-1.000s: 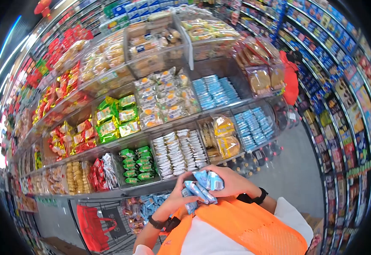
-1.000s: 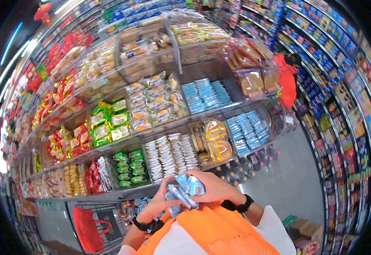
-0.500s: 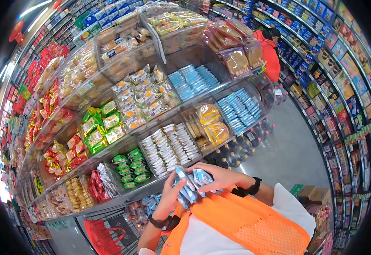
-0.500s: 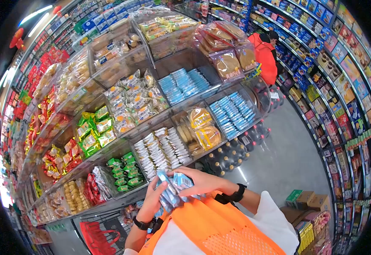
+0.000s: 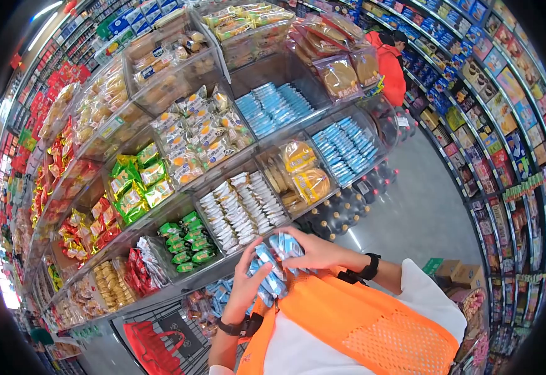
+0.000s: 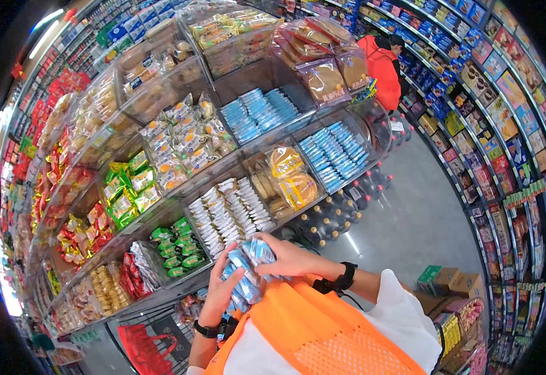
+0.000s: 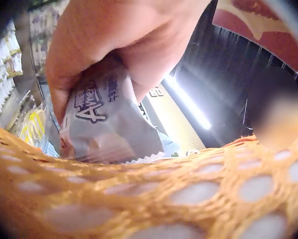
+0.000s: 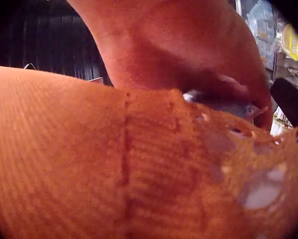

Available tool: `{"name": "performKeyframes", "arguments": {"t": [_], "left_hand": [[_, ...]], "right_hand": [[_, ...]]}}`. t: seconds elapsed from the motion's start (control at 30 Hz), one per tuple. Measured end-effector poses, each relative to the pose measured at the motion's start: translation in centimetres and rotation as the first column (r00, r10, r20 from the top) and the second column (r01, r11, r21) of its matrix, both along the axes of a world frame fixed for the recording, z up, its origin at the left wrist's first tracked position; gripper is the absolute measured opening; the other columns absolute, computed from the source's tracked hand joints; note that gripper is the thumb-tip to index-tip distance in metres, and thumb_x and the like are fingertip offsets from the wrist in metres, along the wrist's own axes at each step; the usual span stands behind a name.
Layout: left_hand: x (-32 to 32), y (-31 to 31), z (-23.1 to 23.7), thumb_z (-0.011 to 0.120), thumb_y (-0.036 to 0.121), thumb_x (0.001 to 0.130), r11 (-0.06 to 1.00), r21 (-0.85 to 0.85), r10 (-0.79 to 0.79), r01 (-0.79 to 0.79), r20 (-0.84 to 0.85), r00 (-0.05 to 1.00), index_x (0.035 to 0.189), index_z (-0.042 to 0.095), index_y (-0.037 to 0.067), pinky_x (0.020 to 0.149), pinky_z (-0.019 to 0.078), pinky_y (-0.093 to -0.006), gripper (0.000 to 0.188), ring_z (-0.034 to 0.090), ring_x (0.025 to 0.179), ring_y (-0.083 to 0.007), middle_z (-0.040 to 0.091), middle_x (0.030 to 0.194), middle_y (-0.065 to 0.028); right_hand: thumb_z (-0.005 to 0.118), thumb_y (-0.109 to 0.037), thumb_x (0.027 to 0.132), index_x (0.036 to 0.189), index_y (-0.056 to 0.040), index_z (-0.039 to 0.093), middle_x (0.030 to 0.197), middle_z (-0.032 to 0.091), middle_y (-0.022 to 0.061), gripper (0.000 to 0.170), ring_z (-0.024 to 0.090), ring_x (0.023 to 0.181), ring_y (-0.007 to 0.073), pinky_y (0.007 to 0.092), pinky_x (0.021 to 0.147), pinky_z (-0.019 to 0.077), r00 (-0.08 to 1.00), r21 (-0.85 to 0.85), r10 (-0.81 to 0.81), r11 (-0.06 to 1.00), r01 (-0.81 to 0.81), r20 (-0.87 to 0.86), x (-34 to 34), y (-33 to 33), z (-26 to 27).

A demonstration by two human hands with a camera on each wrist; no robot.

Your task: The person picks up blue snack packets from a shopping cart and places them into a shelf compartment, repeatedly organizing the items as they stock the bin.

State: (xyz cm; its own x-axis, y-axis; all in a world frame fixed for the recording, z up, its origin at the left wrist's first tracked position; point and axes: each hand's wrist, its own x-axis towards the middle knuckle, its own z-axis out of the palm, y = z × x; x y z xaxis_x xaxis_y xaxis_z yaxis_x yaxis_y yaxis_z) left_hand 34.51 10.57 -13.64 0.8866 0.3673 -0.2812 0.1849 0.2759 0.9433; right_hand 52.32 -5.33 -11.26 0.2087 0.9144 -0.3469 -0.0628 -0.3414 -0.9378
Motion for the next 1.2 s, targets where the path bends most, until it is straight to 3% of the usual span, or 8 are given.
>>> {"name": "performKeyframes", "arguments": {"t": [0.1,0.23,0.47,0.6,0.77,0.97,1.07,1.2], "left_hand": [[0.6,-0.2,2.4,0.074,0.007,0.085,1.000,0.022,0.010,-0.010,-0.010,1.000,0.143,0.046,0.004,0.098,0.0474,-0.0316,0.065,0.059,0.112,-0.0166,0.063,0.126,-0.0120],[0.1,0.4,1.3,0.081,0.007,0.079,0.995,0.094,-0.029,0.029,0.007,1.000,0.140,0.047,0.005,0.100,0.0461,-0.0335,0.070,0.058,0.114,-0.0180,0.061,0.127,-0.0121],[1.3,-0.5,1.9,0.091,0.015,0.067,0.946,0.256,-0.205,0.199,-0.005,0.979,0.152,0.028,0.008,0.107,0.0393,-0.0392,0.107,0.054,0.120,-0.0231,0.056,0.124,-0.0101],[2.4,-0.9,2.2,0.084,0.005,0.074,0.994,-0.042,-0.099,0.101,0.044,0.994,0.152,0.015,0.008,0.096,0.0519,-0.0410,0.105,0.063,0.114,-0.0278,0.054,0.126,-0.0150],[4.0,0.2,0.4,0.076,-0.002,0.081,0.998,-0.038,-0.053,0.052,-0.028,0.998,0.152,0.013,0.011,0.089,0.0565,-0.0402,0.095,0.068,0.105,-0.0303,0.053,0.122,-0.0176],[6.4,1.1,0.2,0.071,0.000,0.085,0.997,-0.077,0.024,-0.030,-0.079,0.997,0.151,0.021,0.012,0.086,0.0561,-0.0367,0.084,0.067,0.104,-0.0270,0.054,0.123,-0.0180],[7.1,1.7,-1.7,0.071,0.003,0.086,0.992,-0.074,0.093,-0.101,-0.102,0.990,0.149,0.030,0.012,0.088,0.0539,-0.0337,0.076,0.061,0.112,-0.0239,0.054,0.125,-0.0160],[8.1,2.4,-2.4,0.071,0.004,0.085,0.928,-0.230,0.252,-0.295,-0.199,0.947,0.145,0.041,0.014,0.090,0.0526,-0.0343,0.068,0.059,0.110,-0.0212,0.056,0.126,-0.0132]], "right_hand": [[0.076,-0.018,0.082,0.141,-0.0080,0.042,0.106,0.069,0.0061,0.068,0.063,0.070,0.0114,0.0266,0.058,0.0499,0.949,0.197,-0.220,0.944,0.266,-0.228,-0.4,0.2,-2.2],[0.076,-0.020,0.083,0.117,-0.0033,0.059,0.089,0.066,0.0011,0.042,0.062,0.069,0.0076,0.0243,0.054,0.0479,0.967,0.077,-0.014,0.996,0.034,-0.253,0.6,-0.4,-1.2],[0.080,-0.022,0.084,0.121,-0.0017,0.057,0.101,0.064,0.0054,0.048,0.064,0.087,0.0093,0.0245,0.074,0.0518,0.942,-0.086,0.191,0.971,-0.222,-0.276,2.7,-0.2,0.5],[0.076,-0.015,0.086,0.122,-0.0021,0.056,0.099,0.065,0.0037,0.043,0.066,0.087,0.0105,0.0245,0.075,0.0531,0.895,0.053,-0.180,0.974,0.220,-0.408,3.7,0.2,-2.6],[0.070,-0.019,0.092,0.123,-0.0041,0.057,0.098,0.066,0.0030,0.037,0.068,0.087,0.0135,0.0287,0.074,0.0562,0.718,-0.050,-0.401,0.888,0.457,-0.568,10.2,2.0,-3.5],[0.046,-0.036,0.099,0.126,-0.0069,0.056,0.111,0.066,0.0064,0.041,0.065,0.102,0.0210,0.0429,0.090,0.0534,0.551,0.106,-0.151,0.907,0.407,-0.821,21.0,6.1,-0.5],[0.049,-0.032,0.098,0.131,-0.0032,0.053,0.119,0.066,0.0098,0.044,0.064,0.108,0.0231,0.0380,0.090,0.0518,0.621,0.180,-0.117,0.901,0.395,-0.775,27.8,8.4,-2.6],[0.060,-0.030,0.092,0.133,-0.0016,0.051,0.119,0.065,0.0133,0.051,0.063,0.110,0.0275,0.0377,0.098,0.0476,0.908,0.169,-0.409,0.905,0.390,0.095,34.4,12.8,-1.7]]}}
